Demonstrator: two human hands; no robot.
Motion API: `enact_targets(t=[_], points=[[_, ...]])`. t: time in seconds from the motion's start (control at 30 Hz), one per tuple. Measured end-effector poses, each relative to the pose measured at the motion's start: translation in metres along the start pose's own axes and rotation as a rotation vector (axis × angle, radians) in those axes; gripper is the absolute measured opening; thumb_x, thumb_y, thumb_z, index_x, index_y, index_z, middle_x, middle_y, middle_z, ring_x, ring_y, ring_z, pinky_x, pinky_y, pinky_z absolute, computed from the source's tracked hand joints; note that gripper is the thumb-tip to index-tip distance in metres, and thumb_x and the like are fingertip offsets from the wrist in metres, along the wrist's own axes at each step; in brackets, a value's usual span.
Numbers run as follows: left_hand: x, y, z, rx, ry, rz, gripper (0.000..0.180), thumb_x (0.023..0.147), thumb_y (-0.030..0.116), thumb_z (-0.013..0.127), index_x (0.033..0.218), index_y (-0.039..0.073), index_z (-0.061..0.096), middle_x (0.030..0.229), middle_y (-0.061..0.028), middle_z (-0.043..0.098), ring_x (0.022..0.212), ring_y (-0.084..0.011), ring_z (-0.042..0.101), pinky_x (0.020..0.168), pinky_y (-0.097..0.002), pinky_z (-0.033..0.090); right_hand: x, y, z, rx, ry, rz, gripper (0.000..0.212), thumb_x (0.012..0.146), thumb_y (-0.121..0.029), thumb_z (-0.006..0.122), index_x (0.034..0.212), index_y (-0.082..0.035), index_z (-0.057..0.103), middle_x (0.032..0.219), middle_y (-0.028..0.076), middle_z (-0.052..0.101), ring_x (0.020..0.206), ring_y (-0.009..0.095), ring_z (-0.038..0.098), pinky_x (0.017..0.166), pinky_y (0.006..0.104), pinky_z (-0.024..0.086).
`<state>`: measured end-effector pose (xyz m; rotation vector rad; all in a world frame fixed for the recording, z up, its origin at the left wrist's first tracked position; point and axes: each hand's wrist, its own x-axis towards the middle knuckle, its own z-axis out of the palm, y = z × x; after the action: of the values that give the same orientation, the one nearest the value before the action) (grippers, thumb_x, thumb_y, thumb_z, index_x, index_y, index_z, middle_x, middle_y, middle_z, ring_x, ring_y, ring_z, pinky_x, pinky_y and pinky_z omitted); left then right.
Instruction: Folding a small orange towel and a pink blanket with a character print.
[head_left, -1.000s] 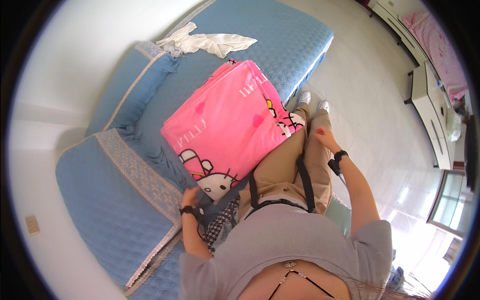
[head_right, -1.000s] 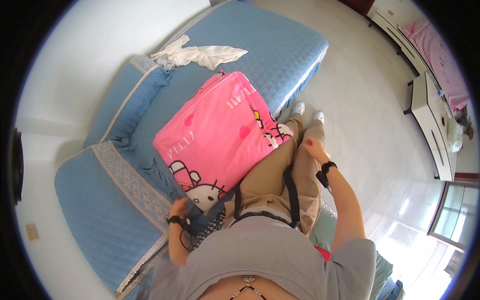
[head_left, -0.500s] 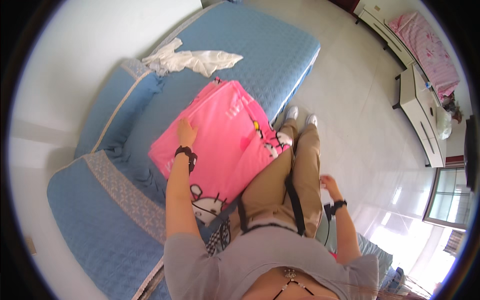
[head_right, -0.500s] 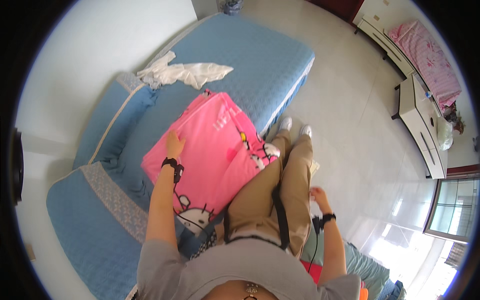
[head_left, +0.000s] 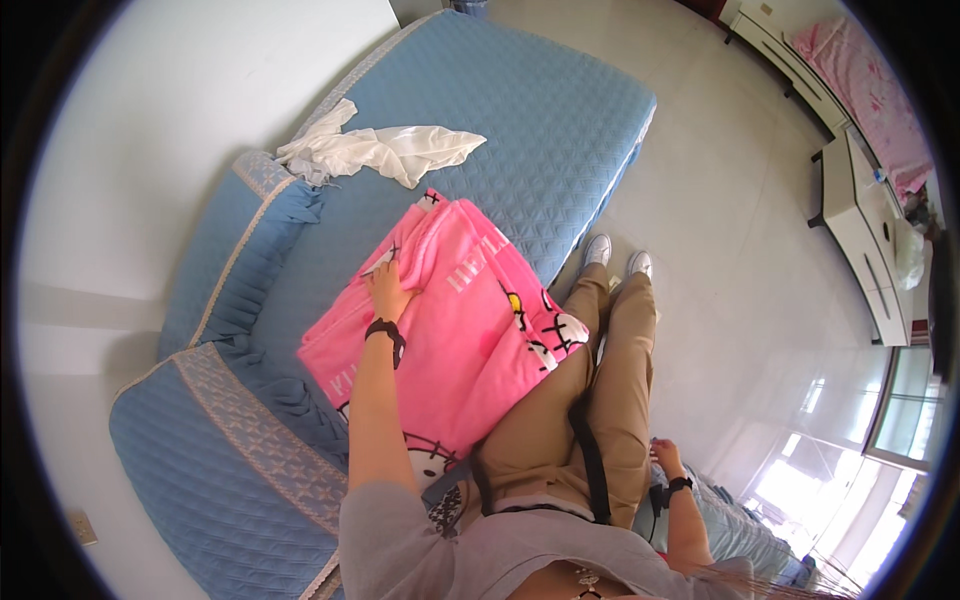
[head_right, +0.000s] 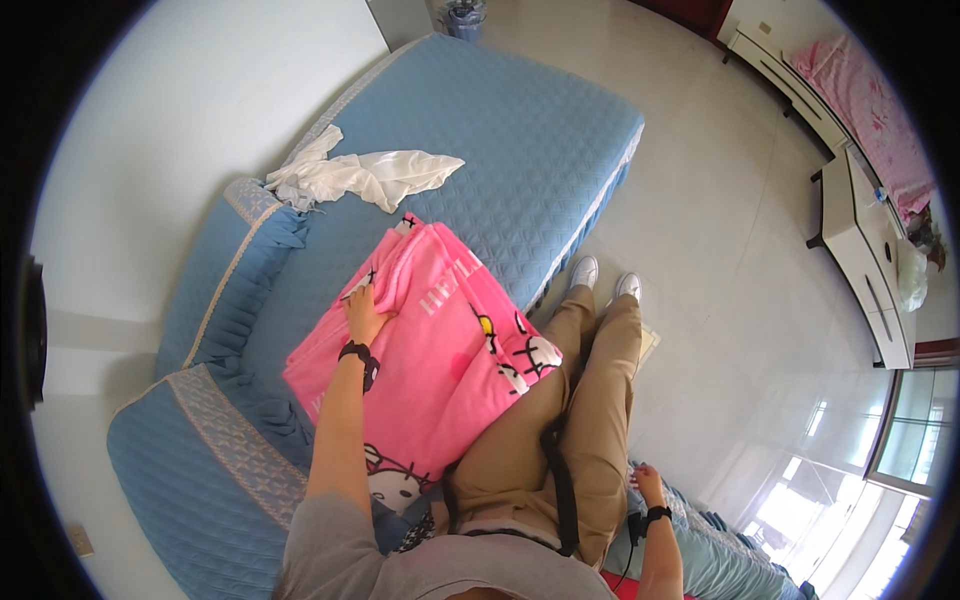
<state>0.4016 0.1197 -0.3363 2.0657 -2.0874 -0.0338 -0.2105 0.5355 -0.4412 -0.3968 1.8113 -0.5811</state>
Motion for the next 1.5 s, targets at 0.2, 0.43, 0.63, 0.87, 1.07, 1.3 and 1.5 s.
enact_targets(t=[0.2, 0.43, 0.63, 0.87, 1.07, 1.3, 1.5], points=[[0.004, 0.01, -0.008, -0.137, 0.154, 0.179, 0.056, 0.056, 0.025, 0.076, 0.1, 0.005, 0.047, 0.102, -0.0124, 0.052, 0.098, -0.0323, 0.047, 0.081, -0.0426, 0.037, 0.011, -0.025, 0.029, -0.514, -0.022, -0.534, 0.024, 0.08, -0.015, 0.053, 0.096, 0.003, 0.058, 0.084, 0.018, 0.064, 0.072, 0.024, 0.062, 0.064, 0.0325, 0.047], [0.045, -0.002, -0.045, -0.497, 0.068, -0.045, 0.041, 0.076, 0.025, 0.064, 0.101, -0.004, 0.049, 0.089, -0.0239, 0.057, 0.084, -0.0416, 0.053, 0.075, -0.0408, 0.043, 0.002, -0.022, 0.02, -0.398, 0.008, -0.194, 0.027, 0.079, -0.018, 0.057, 0.096, 0.002, 0.058, 0.081, 0.017, 0.064, 0.07, 0.023, 0.062, 0.06, 0.0311, 0.049], [0.035, -0.057, -0.026, -0.106, 0.251, -0.181, 0.056, 0.075, 0.039, 0.063, 0.112, 0.0, 0.048, 0.11, -0.0191, 0.053, 0.101, -0.0372, 0.049, 0.084, -0.0446, 0.04, -0.005, -0.025, 0.029, -0.434, 0.031, -0.111, 0.029, 0.077, -0.021, 0.06, 0.095, 0.001, 0.059, 0.078, 0.014, 0.064, 0.066, 0.02, 0.062, 0.056, 0.0295, 0.049], [-0.019, -0.12, -0.021, -0.036, -0.048, -0.585, 0.064, 0.079, 0.057, 0.046, 0.123, 0.01, 0.043, 0.128, -0.0136, 0.043, 0.118, -0.0316, 0.039, 0.091, -0.0556, 0.031, 0.019, -0.018, 0.043, -0.43, 0.019, -0.296, 0.027, 0.079, -0.02, 0.057, 0.095, 0.001, 0.059, 0.079, 0.019, 0.063, 0.072, 0.03, 0.061, 0.064, 0.0341, 0.047], [-0.09, -0.151, -0.052, 0.328, -0.368, -0.427, 0.047, 0.083, 0.049, 0.043, 0.109, 0.011, 0.053, 0.111, -0.0103, 0.055, 0.105, -0.0261, 0.05, 0.084, -0.0536, 0.035, 0.015, -0.012, 0.032, -0.466, -0.007, -0.401, 0.029, 0.079, -0.023, 0.058, 0.094, 0.002, 0.06, 0.085, 0.02, 0.063, 0.079, 0.031, 0.062, 0.068, 0.0349, 0.048], [-0.071, -0.152, -0.096, 0.689, -0.264, -0.227, 0.032, 0.081, 0.033, 0.05, 0.103, 0.01, 0.053, 0.107, -0.0069, 0.053, 0.105, -0.023, 0.048, 0.085, -0.0505, 0.034, 0.016, -0.023, 0.022, -0.618, 0.018, -0.34, 0.026, 0.079, -0.019, 0.057, 0.094, 0.001, 0.059, 0.085, 0.02, 0.063, 0.078, 0.029, 0.063, 0.066, 0.0356, 0.048], [-0.111, -0.089, -0.064, 0.86, -0.018, -0.008, 0.045, 0.082, 0.027, 0.048, 0.124, 0.012, 0.043, 0.13, -0.0124, 0.04, 0.122, -0.0292, 0.035, 0.095, -0.0549, 0.027, 0.011, -0.091, 0.053, -0.556, 0.212, -0.58, 0.019, 0.08, -0.014, 0.051, 0.091, 0.0, 0.058, 0.084, 0.019, 0.062, 0.079, 0.035, 0.059, 0.068, 0.0385, 0.046]])
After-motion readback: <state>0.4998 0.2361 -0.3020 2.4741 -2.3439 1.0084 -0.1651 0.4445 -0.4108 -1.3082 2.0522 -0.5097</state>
